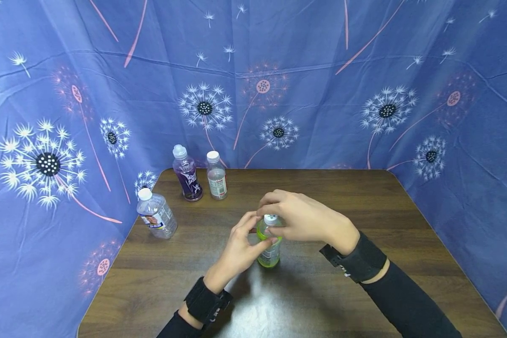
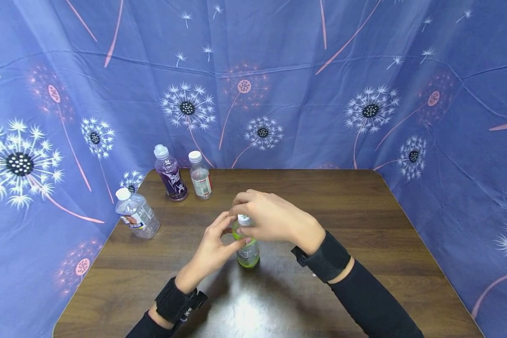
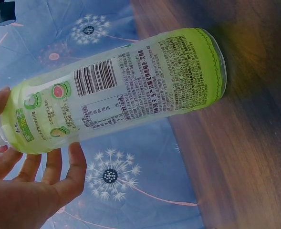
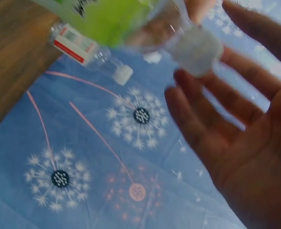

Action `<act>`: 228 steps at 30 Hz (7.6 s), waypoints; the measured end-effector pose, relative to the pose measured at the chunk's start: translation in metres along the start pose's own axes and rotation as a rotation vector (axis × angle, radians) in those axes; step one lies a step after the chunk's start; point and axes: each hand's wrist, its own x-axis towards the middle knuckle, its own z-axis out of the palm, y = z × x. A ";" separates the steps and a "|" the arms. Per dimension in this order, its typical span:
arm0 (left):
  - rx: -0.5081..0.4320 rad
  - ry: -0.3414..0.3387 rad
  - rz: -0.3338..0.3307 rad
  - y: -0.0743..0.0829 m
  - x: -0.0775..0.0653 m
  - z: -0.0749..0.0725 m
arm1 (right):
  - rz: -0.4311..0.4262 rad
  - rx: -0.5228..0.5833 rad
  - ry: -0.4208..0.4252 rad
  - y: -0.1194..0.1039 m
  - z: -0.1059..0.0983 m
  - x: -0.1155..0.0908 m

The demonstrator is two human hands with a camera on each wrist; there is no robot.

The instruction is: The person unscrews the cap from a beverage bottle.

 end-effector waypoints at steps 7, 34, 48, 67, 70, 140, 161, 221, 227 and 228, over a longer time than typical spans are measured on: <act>0.004 -0.017 -0.029 0.002 0.000 0.000 | -0.074 0.040 -0.068 0.000 -0.012 -0.002; -0.011 0.000 -0.003 0.033 0.003 -0.008 | 0.036 -0.092 -0.037 -0.006 -0.006 0.004; 0.024 0.004 -0.024 0.004 0.000 -0.002 | 0.187 -0.225 0.095 -0.016 0.008 0.010; -0.004 -0.019 -0.017 -0.001 -0.001 -0.002 | -0.076 0.063 -0.069 0.002 -0.008 0.004; -0.003 -0.019 -0.014 -0.003 -0.001 -0.002 | -0.064 0.060 -0.101 0.003 -0.009 0.005; 0.034 0.047 0.051 0.002 -0.001 0.002 | 0.043 -0.125 0.122 -0.006 0.019 -0.004; 0.082 -0.010 0.003 0.010 0.006 -0.001 | 0.310 -0.037 0.177 0.029 0.028 -0.044; 0.335 0.172 -0.280 -0.064 0.172 -0.059 | 0.732 0.043 0.068 0.096 0.090 -0.199; 0.354 0.212 -0.337 -0.083 0.175 -0.055 | 0.733 0.025 0.065 0.095 0.089 -0.203; 0.354 0.216 -0.348 -0.086 0.175 -0.054 | 0.734 0.025 0.066 0.095 0.089 -0.203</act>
